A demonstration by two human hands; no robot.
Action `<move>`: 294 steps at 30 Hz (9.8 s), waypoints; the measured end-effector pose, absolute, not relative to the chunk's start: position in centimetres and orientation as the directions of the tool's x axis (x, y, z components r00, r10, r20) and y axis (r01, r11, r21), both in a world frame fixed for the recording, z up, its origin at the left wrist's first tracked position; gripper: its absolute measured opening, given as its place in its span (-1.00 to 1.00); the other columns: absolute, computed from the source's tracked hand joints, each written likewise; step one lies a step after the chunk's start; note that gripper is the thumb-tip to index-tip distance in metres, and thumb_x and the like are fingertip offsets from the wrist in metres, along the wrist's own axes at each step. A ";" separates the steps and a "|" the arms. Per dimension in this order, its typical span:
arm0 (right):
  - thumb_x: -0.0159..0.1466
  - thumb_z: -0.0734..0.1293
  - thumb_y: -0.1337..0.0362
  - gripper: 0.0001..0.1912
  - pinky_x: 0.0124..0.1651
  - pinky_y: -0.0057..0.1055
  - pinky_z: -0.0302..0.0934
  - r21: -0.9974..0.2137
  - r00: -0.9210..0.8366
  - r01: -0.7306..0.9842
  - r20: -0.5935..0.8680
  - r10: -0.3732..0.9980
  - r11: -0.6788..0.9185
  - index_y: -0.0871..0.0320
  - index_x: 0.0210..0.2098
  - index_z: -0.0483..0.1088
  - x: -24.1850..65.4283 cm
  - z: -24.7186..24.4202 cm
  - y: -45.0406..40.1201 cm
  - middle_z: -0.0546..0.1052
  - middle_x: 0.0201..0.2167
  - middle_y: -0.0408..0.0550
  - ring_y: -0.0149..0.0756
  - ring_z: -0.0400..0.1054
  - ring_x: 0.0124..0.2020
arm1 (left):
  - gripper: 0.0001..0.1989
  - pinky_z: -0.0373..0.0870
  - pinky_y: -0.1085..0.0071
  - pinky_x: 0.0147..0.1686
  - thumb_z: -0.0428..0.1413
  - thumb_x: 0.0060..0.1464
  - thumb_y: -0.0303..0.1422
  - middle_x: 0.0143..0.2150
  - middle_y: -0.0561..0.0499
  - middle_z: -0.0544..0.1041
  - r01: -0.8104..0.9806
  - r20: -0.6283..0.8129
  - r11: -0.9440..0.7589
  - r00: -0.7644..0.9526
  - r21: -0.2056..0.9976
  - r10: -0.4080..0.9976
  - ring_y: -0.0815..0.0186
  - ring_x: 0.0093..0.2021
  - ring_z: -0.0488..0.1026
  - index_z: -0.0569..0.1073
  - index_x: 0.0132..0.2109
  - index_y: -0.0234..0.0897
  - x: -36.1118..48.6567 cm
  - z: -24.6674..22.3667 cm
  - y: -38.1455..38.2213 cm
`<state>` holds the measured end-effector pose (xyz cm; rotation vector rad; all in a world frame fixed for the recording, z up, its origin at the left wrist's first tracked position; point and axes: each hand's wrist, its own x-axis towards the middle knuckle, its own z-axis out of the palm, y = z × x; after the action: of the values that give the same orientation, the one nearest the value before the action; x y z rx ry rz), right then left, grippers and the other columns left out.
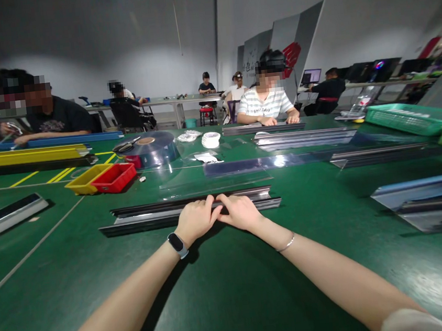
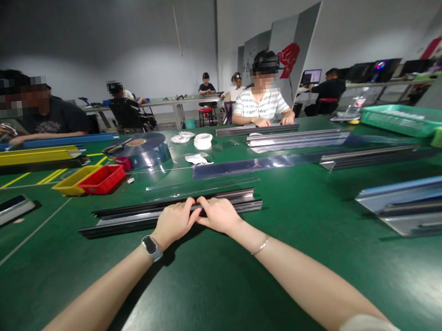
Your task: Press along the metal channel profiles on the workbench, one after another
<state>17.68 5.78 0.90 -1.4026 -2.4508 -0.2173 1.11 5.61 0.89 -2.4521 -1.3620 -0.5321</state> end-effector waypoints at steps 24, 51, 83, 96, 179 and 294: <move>0.17 0.15 -0.06 -0.60 -0.34 -0.45 0.03 0.056 -0.510 0.855 0.277 0.814 0.516 0.19 -0.37 0.31 17.8 0.0 7.0 0.46 -0.41 -0.03 -0.29 0.35 -0.34 | -0.59 0.20 0.37 -0.40 -0.22 0.15 -0.10 -0.43 -0.08 0.42 0.837 0.453 -0.533 0.525 -0.124 0.720 0.26 -0.39 0.36 0.34 -0.35 -0.32 0.1 -0.1 6.2; 0.18 0.15 0.03 -0.65 -0.24 -0.38 0.06 0.004 -0.374 0.916 0.370 0.850 0.402 0.22 -0.44 0.29 17.1 -0.3 6.5 0.44 -0.46 0.02 -0.26 0.31 -0.36 | -0.54 0.21 0.36 -0.37 -0.22 0.15 -0.10 -0.43 -0.12 0.42 0.860 0.468 -0.503 0.481 -0.087 0.741 0.24 -0.36 0.35 0.37 -0.39 -0.35 0.9 0.0 6.4; 0.15 0.20 0.02 -0.63 -0.27 -0.41 0.10 0.016 -0.470 0.876 0.254 0.845 0.482 0.19 -0.23 0.20 17.7 0.6 6.7 0.43 -0.38 0.03 -0.23 0.32 -0.28 | -0.61 0.25 0.37 -0.31 -0.19 0.14 -0.12 -0.39 -0.09 0.44 0.810 0.422 -0.583 0.553 -0.070 0.718 0.25 -0.29 0.36 0.36 -0.30 -0.32 1.2 0.5 6.6; 0.17 0.17 0.02 -0.63 -0.26 -0.41 0.09 0.012 -0.459 0.878 0.308 0.833 0.479 0.19 -0.21 0.23 17.8 0.7 6.0 0.43 -0.38 0.03 -0.23 0.31 -0.28 | -0.48 0.24 0.36 -0.37 -0.23 0.13 -0.06 -0.47 -0.12 0.44 0.867 0.441 -0.490 0.476 -0.089 0.761 0.25 -0.39 0.38 0.41 -0.45 -0.36 1.1 0.7 6.5; 0.17 0.11 -0.09 -0.53 -0.32 -0.42 0.08 0.024 -0.419 0.904 0.256 0.871 0.428 0.21 -0.33 0.34 17.7 0.4 6.7 0.43 -0.33 0.05 -0.24 0.32 -0.27 | -0.66 0.14 0.47 -0.49 -0.15 0.11 -0.05 -0.40 0.05 0.45 0.886 0.340 -0.459 0.411 0.071 0.846 0.33 -0.39 0.41 0.25 -0.21 -0.23 0.6 1.2 6.2; 0.17 0.18 -0.01 -0.62 -0.33 -0.44 0.05 0.002 -0.480 0.861 0.335 0.811 0.509 0.21 -0.40 0.32 17.9 -0.3 6.9 0.44 -0.40 0.00 -0.28 0.29 -0.31 | -0.58 0.23 0.34 -0.34 -0.17 0.14 -0.11 -0.42 -0.09 0.43 0.798 0.470 -0.592 0.568 -0.113 0.676 0.24 -0.33 0.34 0.39 -0.39 -0.35 0.7 0.1 6.6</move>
<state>17.91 6.87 -0.28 -1.4048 -2.4628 -0.2452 0.73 6.63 0.07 -2.4918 -1.2093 -0.5512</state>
